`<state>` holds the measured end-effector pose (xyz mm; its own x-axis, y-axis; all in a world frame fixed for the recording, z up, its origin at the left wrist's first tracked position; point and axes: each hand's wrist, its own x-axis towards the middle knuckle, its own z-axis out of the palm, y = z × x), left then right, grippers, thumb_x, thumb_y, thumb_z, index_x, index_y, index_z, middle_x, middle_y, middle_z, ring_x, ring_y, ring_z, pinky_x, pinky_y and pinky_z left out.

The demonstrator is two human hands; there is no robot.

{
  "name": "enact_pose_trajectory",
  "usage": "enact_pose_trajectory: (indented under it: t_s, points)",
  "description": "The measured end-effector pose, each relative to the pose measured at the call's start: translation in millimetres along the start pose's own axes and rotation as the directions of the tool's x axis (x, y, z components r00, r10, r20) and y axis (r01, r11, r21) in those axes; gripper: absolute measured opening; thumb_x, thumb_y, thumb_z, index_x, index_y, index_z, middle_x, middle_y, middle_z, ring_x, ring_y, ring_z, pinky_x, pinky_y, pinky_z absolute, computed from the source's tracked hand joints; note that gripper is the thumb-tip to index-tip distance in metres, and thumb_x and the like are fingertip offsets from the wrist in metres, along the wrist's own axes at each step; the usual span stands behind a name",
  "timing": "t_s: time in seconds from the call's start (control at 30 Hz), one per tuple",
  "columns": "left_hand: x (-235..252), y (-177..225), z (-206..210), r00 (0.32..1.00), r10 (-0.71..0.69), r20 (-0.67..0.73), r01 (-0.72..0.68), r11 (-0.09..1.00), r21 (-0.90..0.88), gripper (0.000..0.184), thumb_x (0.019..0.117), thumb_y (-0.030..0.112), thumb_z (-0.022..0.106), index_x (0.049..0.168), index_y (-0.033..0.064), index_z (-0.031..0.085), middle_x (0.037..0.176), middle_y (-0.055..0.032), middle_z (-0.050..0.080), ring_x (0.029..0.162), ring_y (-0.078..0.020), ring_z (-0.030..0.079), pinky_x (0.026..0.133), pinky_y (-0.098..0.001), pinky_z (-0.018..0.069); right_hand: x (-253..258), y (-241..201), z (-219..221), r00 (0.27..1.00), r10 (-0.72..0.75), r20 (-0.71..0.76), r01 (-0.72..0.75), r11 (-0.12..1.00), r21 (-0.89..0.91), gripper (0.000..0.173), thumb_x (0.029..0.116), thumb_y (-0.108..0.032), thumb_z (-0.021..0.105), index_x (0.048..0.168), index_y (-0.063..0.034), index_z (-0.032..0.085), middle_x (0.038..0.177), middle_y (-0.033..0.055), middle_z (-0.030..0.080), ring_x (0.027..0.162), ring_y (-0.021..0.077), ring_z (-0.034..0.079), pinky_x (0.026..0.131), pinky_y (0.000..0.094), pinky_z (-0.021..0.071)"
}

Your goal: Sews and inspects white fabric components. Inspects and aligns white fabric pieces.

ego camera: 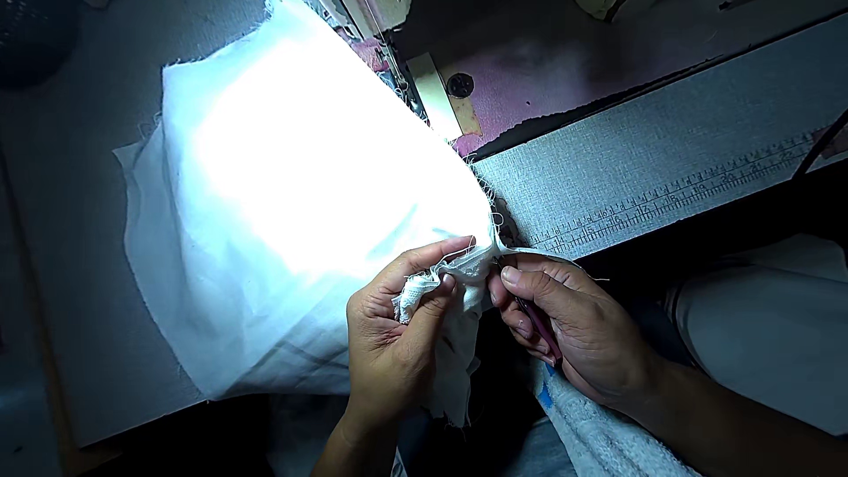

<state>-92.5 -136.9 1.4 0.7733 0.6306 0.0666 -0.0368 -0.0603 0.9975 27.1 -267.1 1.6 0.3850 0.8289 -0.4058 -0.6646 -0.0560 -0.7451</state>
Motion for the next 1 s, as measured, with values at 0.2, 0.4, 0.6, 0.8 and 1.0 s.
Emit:
enact_pose_trajectory:
  t_s: [0.2,0.4,0.6,0.8,1.0]
  points:
    - [0.6,1.1,-1.5,1.000,-0.017,-0.007,0.017,0.999,-0.031,0.030,0.0972,0.001,0.058,0.123,0.0087,0.071,0.113,-0.0004,0.074,0.095,-0.0067,0.071,0.083,-0.0216,0.0591,-9.3,1.7,-2.8,0.973,-0.221,0.070,0.231,0.953,-0.197,0.020,0.1052,-0.019,0.047,0.099,-0.0105,0.064,0.066,-0.0079,0.047,0.053,-0.0034,0.041,0.048,0.0109,0.0324]
    - [0.6,3.5,-3.8,0.999,-0.036,-0.011,0.036,0.999,-0.034,0.029,0.0975,0.004,0.059,0.123,0.0082,0.071,0.112,-0.0015,0.074,0.095,-0.0078,0.071,0.082,-0.0225,0.0599,2.3,-6.5,-19.7,0.725,-0.683,0.092,0.378,0.283,-0.882,0.055,0.0921,-0.037,0.074,0.135,-0.0064,0.059,0.072,-0.0093,0.049,0.058,-0.0034,0.041,0.050,0.0134,0.0336]
    - [13.0,17.1,-28.9,0.995,0.007,-0.102,0.009,0.988,0.152,0.032,0.0908,-0.005,0.058,0.112,0.0117,0.075,0.104,0.0061,0.077,0.086,-0.0016,0.071,0.078,-0.0183,0.0593,14.8,-24.7,-31.9,0.791,-0.590,0.161,0.336,0.199,-0.921,0.019,0.0949,-0.021,0.064,0.077,-0.0174,0.061,0.060,-0.0101,0.047,0.051,-0.0013,0.041,0.045,0.0192,0.0296]
    - [20.3,12.8,-28.3,0.998,-0.059,0.009,0.057,0.988,0.144,0.035,0.0958,-0.004,0.053,0.123,0.0068,0.071,0.115,0.0012,0.075,0.088,-0.0020,0.069,0.077,-0.0165,0.0572,-1.0,-26.0,-30.9,0.783,-0.617,0.072,0.308,0.285,-0.908,0.027,0.1031,-0.034,0.056,0.115,-0.0131,0.067,0.071,-0.0095,0.054,0.057,-0.0014,0.047,0.050,0.0183,0.0380]
    - [19.0,13.0,-36.2,0.989,-0.057,0.134,0.048,0.997,0.065,0.040,0.0996,0.002,0.050,0.138,0.0063,0.061,0.128,0.0012,0.069,0.102,-0.0041,0.068,0.088,-0.0193,0.0564,-31.3,-9.7,3.7,0.928,-0.308,0.209,0.366,0.858,-0.361,0.031,0.1092,-0.021,0.038,0.114,-0.0022,0.062,0.079,-0.0048,0.052,0.063,-0.0035,0.046,0.054,0.0125,0.0381]
